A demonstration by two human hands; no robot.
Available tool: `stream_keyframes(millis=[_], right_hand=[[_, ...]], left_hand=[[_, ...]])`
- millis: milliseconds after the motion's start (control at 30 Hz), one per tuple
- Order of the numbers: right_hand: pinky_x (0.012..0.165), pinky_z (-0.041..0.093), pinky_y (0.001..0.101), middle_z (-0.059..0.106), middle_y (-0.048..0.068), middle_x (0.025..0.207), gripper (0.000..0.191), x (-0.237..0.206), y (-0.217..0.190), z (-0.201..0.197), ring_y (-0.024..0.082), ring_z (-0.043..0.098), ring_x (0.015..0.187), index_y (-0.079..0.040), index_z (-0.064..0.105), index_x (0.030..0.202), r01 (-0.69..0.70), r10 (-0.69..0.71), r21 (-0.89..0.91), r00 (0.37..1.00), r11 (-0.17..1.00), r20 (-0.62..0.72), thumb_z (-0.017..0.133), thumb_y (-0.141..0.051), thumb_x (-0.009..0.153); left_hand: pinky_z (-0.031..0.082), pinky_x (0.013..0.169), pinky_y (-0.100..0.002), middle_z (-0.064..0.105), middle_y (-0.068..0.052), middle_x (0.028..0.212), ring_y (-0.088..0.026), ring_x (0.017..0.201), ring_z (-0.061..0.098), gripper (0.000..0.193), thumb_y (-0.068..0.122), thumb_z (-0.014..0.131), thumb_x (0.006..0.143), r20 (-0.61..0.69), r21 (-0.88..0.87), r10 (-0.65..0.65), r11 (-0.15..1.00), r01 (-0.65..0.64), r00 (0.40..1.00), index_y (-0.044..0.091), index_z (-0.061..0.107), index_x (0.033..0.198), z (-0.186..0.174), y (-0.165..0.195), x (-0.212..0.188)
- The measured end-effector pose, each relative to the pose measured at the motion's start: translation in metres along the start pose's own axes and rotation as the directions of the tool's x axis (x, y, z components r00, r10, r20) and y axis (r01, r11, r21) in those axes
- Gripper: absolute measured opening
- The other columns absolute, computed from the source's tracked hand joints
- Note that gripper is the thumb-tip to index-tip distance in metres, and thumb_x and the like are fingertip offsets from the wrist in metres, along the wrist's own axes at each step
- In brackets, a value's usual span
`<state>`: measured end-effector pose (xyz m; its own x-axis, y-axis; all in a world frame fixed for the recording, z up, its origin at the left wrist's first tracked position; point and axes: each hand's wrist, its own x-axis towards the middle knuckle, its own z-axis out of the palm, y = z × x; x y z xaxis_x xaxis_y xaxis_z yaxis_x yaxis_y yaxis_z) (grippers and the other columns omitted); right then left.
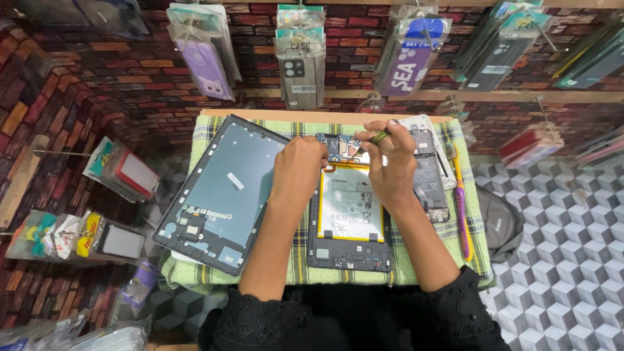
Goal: The person uses a screwdriver to remove screws from the internal frame of a disassembled tablet. They carefully unscrew multiple fasteners around the battery and motherboard area while the tablet remains open on a workbench.
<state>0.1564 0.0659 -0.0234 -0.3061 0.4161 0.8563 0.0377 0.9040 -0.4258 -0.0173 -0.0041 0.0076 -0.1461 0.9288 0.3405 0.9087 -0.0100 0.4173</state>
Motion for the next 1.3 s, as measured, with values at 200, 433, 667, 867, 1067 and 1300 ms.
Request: stream_keyframes(millis=[200, 433, 667, 867, 1067, 1300], right_hand=[[0.089, 0.065, 0.0342, 0.059, 0.021, 0.128, 0.063, 0.0, 0.0, -0.003, 0.029, 0.074, 0.111, -0.013, 0.024, 0.15, -0.037, 0.037, 0.02, 0.999, 0.999, 0.001, 0.054, 0.018, 0.104], [0.089, 0.066, 0.0336, 0.059, 0.02, 0.128, 0.065, 0.003, -0.002, -0.005, 0.029, 0.074, 0.111, -0.013, 0.025, 0.15, -0.015, 0.015, -0.012, 1.0, 1.0, 0.018, 0.056, 0.02, 0.103], [0.085, 0.067, 0.0323, 0.06, 0.021, 0.129, 0.066, 0.005, -0.003, -0.006, 0.03, 0.075, 0.109, -0.012, 0.026, 0.149, -0.002, 0.002, -0.036, 1.0, 0.999, 0.015, 0.057, 0.02, 0.102], [0.085, 0.066, 0.0324, 0.06, 0.021, 0.13, 0.066, 0.004, -0.002, -0.006, 0.03, 0.075, 0.109, -0.012, 0.025, 0.149, 0.01, -0.01, -0.029, 1.0, 1.0, 0.008, 0.057, 0.021, 0.101], [0.086, 0.065, 0.0322, 0.06, 0.02, 0.131, 0.065, 0.0, 0.004, -0.006, 0.03, 0.074, 0.112, -0.013, 0.026, 0.149, -0.011, 0.012, 0.041, 0.999, 0.999, -0.032, 0.056, 0.022, 0.103], [0.088, 0.066, 0.0329, 0.061, 0.02, 0.129, 0.063, -0.003, 0.008, -0.002, 0.03, 0.074, 0.111, -0.012, 0.029, 0.148, -0.017, 0.018, 0.064, 1.0, 0.998, -0.016, 0.056, 0.022, 0.102]], left_hand=[[0.059, 0.072, -0.044, 0.073, -0.012, 0.089, -0.03, 0.089, 0.071, 0.004, 0.009, 0.078, 0.081, -0.014, 0.014, 0.007, 1.0, -0.007, 1.0, 0.006, 0.079, 0.082, 0.002, 0.002, 0.001], [0.06, 0.071, -0.041, 0.073, -0.008, 0.089, -0.028, 0.092, 0.07, 0.006, 0.005, 0.076, 0.077, -0.059, 0.047, 0.045, 0.998, -0.042, 0.997, 0.008, 0.079, 0.081, 0.001, 0.006, -0.001], [0.06, 0.07, -0.036, 0.071, -0.002, 0.096, -0.023, 0.1, 0.065, 0.02, 0.0, 0.073, 0.075, -0.108, 0.132, 0.292, 0.952, -0.277, 0.95, 0.013, 0.081, 0.089, 0.012, 0.017, -0.001], [0.06, 0.068, -0.032, 0.071, -0.001, 0.098, -0.021, 0.103, 0.064, 0.023, 0.001, 0.072, 0.075, -0.083, 0.186, 0.336, 0.93, -0.316, 0.938, 0.013, 0.082, 0.093, 0.022, 0.015, 0.0], [0.059, 0.065, -0.032, 0.069, 0.001, 0.097, -0.02, 0.101, 0.063, 0.023, 0.004, 0.072, 0.076, -0.117, 0.245, 0.35, 0.917, -0.315, 0.929, 0.014, 0.081, 0.094, 0.026, 0.016, 0.001], [0.059, 0.069, -0.032, 0.067, 0.003, 0.097, -0.016, 0.102, 0.062, 0.018, 0.009, 0.073, 0.077, -0.115, 0.37, 0.357, 0.881, -0.293, 0.927, 0.015, 0.078, 0.093, 0.031, 0.019, 0.001]])
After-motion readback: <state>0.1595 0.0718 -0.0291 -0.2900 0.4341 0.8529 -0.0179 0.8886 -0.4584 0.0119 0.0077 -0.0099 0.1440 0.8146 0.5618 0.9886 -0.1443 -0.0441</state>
